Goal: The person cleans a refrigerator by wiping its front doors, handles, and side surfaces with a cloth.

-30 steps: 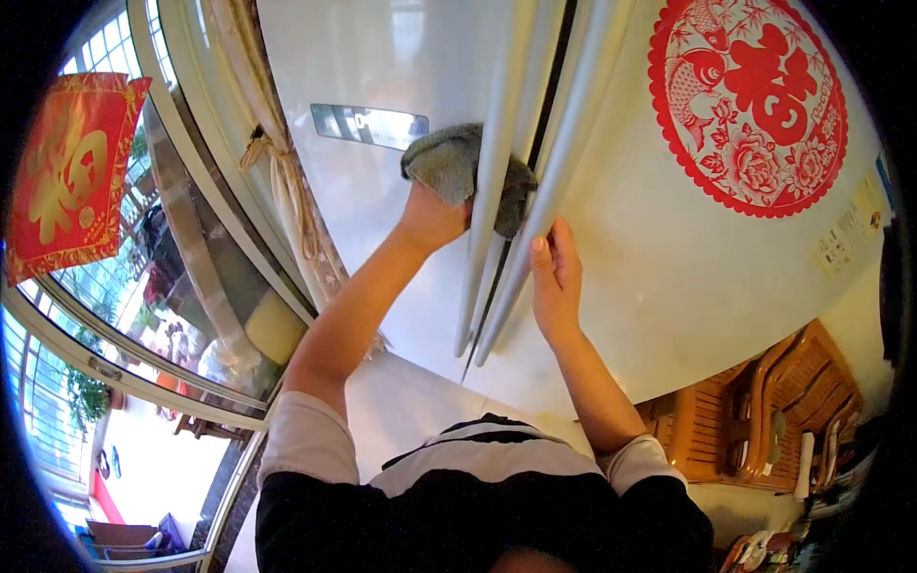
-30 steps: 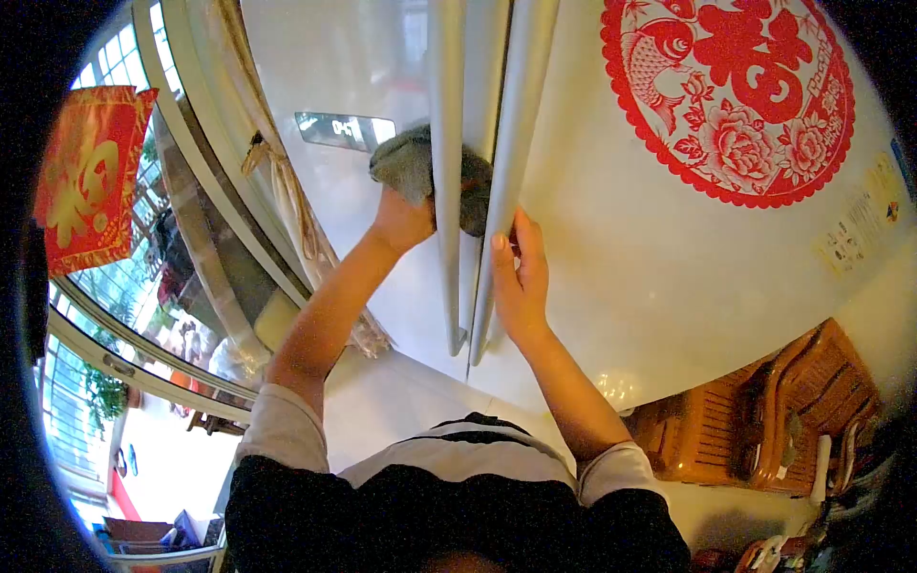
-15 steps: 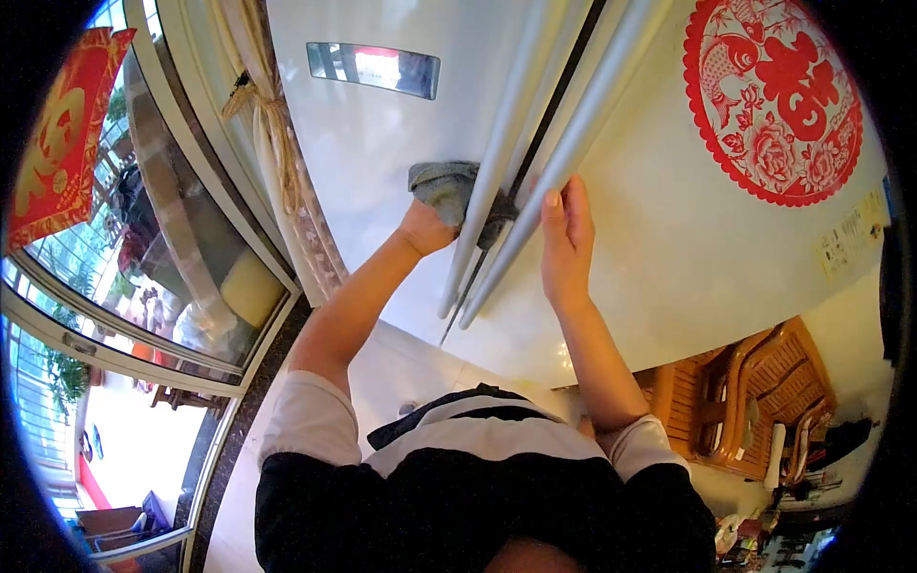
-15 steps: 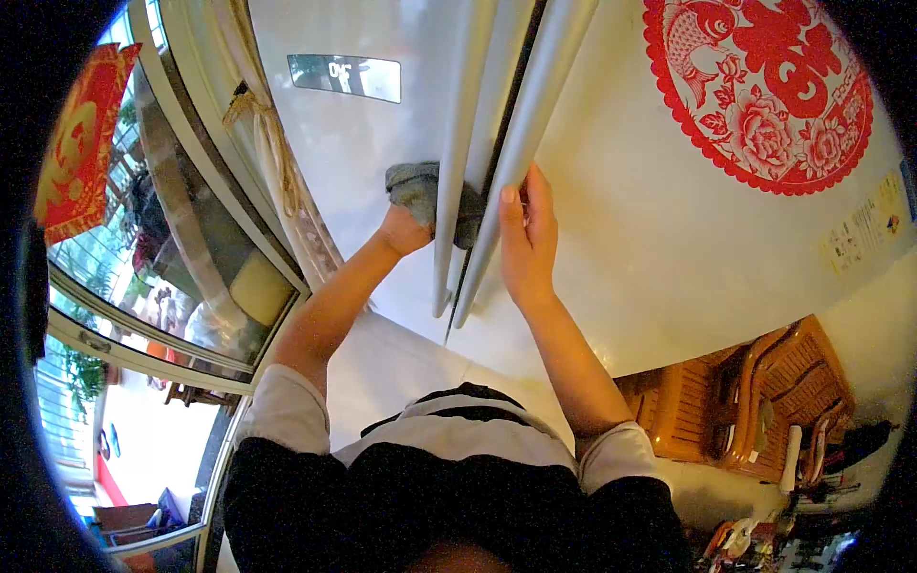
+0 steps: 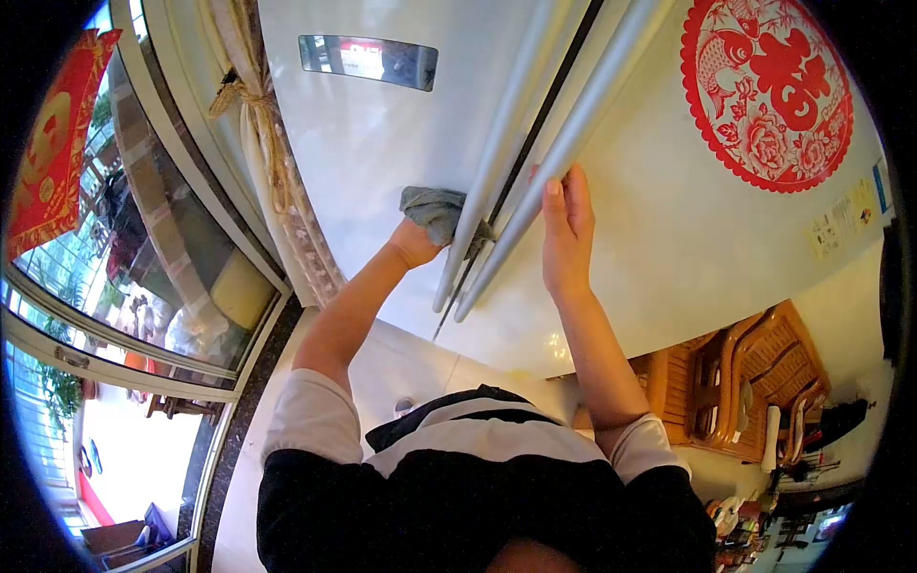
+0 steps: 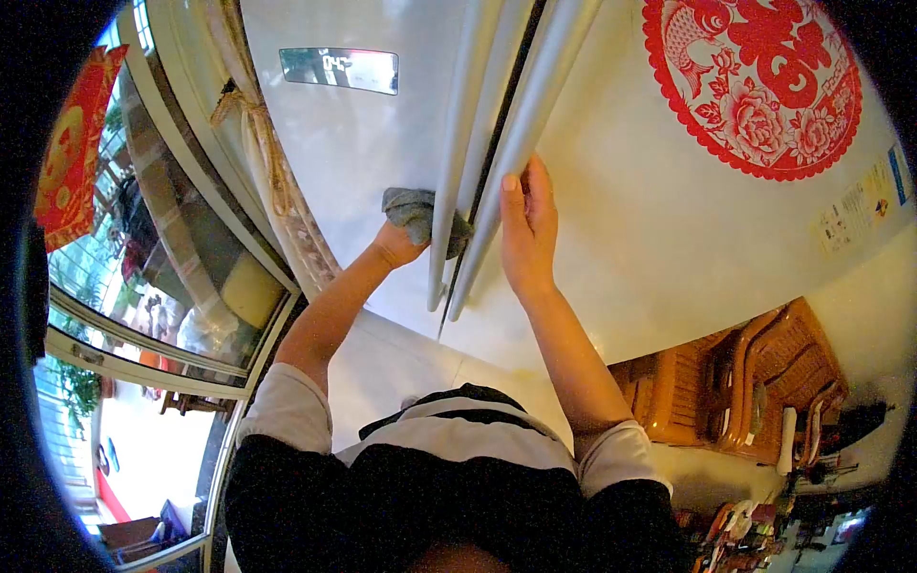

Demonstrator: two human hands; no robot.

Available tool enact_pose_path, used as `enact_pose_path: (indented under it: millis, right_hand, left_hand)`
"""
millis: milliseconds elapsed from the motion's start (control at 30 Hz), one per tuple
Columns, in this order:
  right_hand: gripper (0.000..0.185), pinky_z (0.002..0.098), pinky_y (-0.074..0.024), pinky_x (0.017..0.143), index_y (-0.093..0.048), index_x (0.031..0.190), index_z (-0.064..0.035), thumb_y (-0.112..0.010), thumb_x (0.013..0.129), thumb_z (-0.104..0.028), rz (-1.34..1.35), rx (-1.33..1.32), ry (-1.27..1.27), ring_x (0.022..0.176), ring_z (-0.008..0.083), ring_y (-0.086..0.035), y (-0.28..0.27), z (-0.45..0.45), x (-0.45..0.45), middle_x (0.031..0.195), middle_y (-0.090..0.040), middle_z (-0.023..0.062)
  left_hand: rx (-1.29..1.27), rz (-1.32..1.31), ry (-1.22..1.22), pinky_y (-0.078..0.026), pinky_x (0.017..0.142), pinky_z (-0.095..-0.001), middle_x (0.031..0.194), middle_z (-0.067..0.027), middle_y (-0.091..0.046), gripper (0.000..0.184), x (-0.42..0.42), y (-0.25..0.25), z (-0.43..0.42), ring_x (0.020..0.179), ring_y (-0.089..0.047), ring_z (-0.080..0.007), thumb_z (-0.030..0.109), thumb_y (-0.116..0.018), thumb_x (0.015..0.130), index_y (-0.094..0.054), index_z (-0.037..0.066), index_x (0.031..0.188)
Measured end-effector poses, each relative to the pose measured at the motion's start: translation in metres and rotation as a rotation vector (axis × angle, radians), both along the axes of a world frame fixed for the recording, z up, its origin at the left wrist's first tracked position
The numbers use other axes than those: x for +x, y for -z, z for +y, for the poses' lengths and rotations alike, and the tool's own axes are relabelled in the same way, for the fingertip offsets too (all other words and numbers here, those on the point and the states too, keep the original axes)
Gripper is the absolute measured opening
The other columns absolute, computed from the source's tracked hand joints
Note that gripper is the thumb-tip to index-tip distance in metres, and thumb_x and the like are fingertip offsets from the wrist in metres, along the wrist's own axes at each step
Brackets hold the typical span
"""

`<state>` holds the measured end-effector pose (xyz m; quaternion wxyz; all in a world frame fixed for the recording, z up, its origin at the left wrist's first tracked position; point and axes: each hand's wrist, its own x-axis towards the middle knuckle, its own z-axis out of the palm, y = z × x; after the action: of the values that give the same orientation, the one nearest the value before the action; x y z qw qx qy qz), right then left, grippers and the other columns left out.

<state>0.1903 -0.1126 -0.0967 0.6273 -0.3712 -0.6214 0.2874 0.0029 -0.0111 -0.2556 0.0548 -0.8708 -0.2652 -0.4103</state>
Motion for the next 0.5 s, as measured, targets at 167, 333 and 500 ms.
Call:
enact_pose_path:
  millis: [167,333,500]
  right_hand:
    - [0.044,0.0241,-0.0358,0.088,-0.042,0.134,-0.001,-0.047,0.099,-0.027,-0.017,-0.004,0.006,0.097,0.0099,-0.045,0.0,0.0,-0.001,0.109,-0.051,0.0025]
    - [0.048,0.0251,-0.0357,0.09,-0.041,0.136,-0.0019,-0.048,0.098,-0.03,0.019,0.002,0.021,0.099,0.0107,-0.045,0.004,0.001,-0.001,0.111,-0.051,0.0029]
    - [0.034,0.0262,-0.0362,0.089,-0.051,0.116,-0.004,-0.046,0.099,-0.033,0.027,0.01,0.107,0.095,0.0103,-0.047,0.006,0.003,-0.005,0.1,-0.054,0.0014]
  left_hand:
    - [-0.172,0.069,0.026,-0.042,0.096,-0.0402,0.113,-0.0106,-0.061,0.029,-0.006,-0.005,-0.005,0.108,-0.054,-0.0311,0.017,-0.059,0.078,-0.064,0.012,0.106]
    - [-0.298,0.274,0.098,-0.044,0.094,-0.0391,0.115,-0.0103,-0.061,0.031,-0.026,0.037,-0.007,0.11,-0.054,-0.03,0.015,-0.057,0.078,-0.063,0.013,0.109]
    - [-0.126,0.555,-0.197,-0.047,0.089,-0.0486,0.123,-0.01,-0.059,0.033,-0.036,0.093,-0.03,0.109,-0.057,-0.0332,0.019,-0.057,0.08,-0.065,0.023,0.111]
